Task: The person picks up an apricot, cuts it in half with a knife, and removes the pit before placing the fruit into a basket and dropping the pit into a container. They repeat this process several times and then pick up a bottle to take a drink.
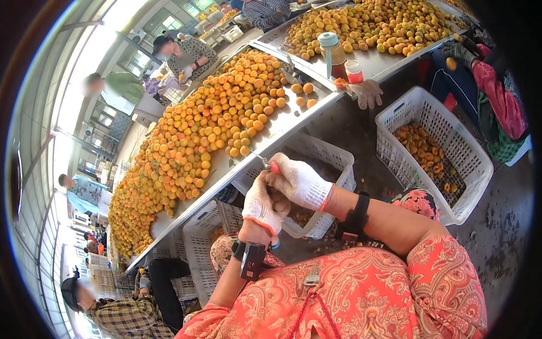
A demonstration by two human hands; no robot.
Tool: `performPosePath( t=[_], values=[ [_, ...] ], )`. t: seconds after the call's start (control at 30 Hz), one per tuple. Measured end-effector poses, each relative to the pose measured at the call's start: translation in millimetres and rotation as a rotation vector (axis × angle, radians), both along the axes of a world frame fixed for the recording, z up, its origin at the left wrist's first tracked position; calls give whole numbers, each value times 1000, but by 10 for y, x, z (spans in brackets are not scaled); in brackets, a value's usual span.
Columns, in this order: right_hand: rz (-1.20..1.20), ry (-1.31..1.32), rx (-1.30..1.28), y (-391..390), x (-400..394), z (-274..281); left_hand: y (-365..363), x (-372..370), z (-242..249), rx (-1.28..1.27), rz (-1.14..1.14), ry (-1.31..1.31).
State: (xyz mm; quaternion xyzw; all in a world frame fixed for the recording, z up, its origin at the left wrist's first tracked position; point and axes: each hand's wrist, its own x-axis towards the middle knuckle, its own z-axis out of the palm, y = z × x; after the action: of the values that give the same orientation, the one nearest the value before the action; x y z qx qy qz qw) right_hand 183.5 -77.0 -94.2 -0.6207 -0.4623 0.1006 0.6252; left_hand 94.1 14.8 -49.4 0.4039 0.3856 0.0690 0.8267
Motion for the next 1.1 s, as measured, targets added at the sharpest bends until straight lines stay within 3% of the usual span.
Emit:
performPosePath(
  t=[0.1,0.27,0.43,0.6,0.7,0.83,0.87,0.93,0.97,1.0,1.07,1.1],
  values=[
    [67,-42,-5,3,49,21,53,66,-15,105,97,70],
    [105,-22,-161,-45,106,81,117,79,-177,300,4,70],
    [-56,-132,-161,31,70,45,67,133,-262,237,66,33],
    [-102,54,-174,103,94,-33,114,88,-348,143,84,97],
    [-3,598,-164,130,104,23,91,-18,-264,284,-125,-14],
    [-58,721,-89,267,134,-89,276,-90,-159,385,-138,-44],
    [-59,718,-90,297,188,-130,387,-157,-149,384,-137,-47],
    [-211,455,-145,351,352,-263,717,-331,-135,565,-127,-20],
    [-259,285,-280,306,388,-199,900,-429,-104,610,-39,72],
    [-259,285,-276,304,406,-229,1096,-550,-68,654,48,166],
    [-376,56,-380,306,424,-303,1547,-936,-22,823,24,286],
    [-304,184,-411,275,413,-240,2054,-1198,-188,1083,-58,486]
  ],
)
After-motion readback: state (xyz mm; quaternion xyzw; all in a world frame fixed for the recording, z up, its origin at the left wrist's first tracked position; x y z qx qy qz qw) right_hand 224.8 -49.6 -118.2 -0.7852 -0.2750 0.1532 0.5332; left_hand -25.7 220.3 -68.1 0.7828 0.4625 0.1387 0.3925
